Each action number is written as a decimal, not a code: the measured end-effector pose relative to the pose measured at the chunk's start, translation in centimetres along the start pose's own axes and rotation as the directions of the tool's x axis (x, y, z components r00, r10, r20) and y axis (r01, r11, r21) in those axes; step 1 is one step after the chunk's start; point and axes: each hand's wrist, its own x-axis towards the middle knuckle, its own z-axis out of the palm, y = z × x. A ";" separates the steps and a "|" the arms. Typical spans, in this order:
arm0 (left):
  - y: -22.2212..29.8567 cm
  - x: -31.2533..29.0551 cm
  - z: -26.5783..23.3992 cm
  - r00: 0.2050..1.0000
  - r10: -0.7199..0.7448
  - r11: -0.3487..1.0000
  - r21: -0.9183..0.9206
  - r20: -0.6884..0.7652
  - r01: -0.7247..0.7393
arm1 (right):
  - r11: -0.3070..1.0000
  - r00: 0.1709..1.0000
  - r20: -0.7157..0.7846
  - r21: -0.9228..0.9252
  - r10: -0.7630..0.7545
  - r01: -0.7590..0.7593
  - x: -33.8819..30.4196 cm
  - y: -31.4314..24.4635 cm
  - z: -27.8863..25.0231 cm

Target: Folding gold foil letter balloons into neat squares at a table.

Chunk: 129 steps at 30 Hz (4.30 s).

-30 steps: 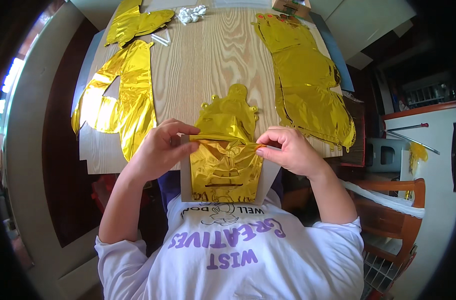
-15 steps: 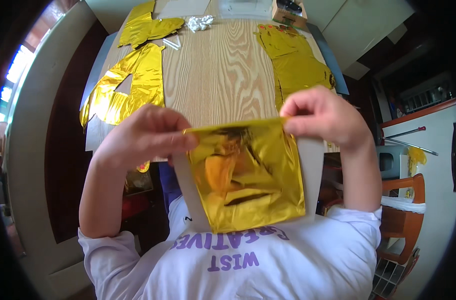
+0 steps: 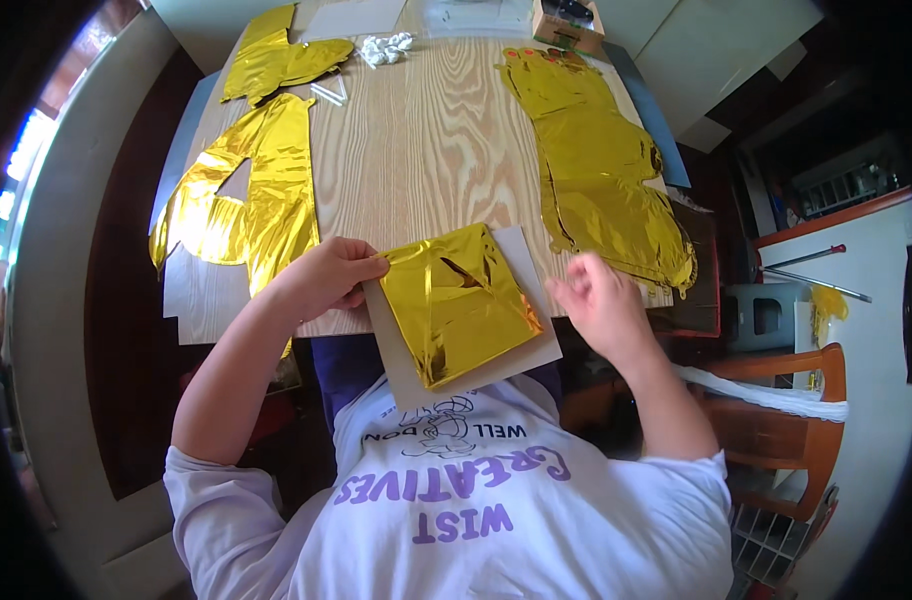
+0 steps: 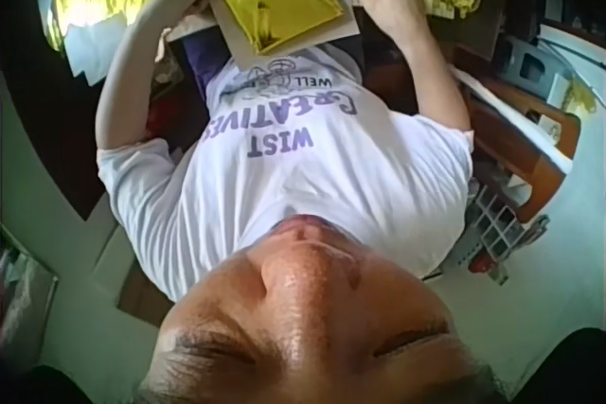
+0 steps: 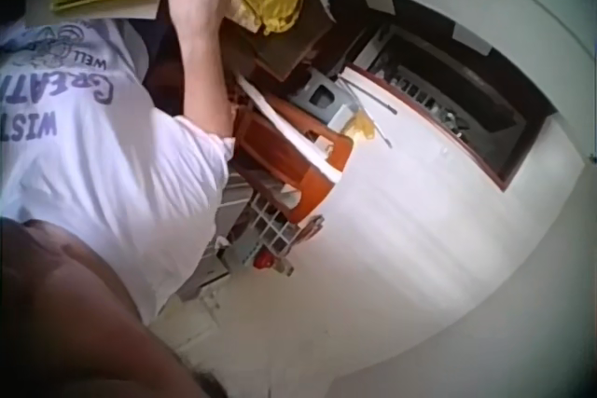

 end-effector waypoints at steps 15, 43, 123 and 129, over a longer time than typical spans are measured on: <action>3.4 -1.3 0.1 0.993 -0.081 0.922 0.385 0.086 0.042 | 0.319 0.920 0.366 0.863 0.140 -0.392 -6.2 0.4 4.1; 9.1 4.3 3.9 0.932 0.200 0.898 0.325 0.301 -0.297 | 0.250 0.908 0.419 0.880 -0.010 -0.403 -3.8 -1.4 0.8; 7.0 7.8 5.1 0.782 0.623 0.542 0.738 -0.031 -0.403 | 0.707 0.956 -0.048 0.684 0.290 -0.180 -2.7 -2.3 4.6; 5.3 7.9 5.4 0.655 0.755 0.427 0.772 -0.019 -0.470 | 0.916 0.965 -0.191 0.390 0.180 -0.094 -2.9 -2.4 5.3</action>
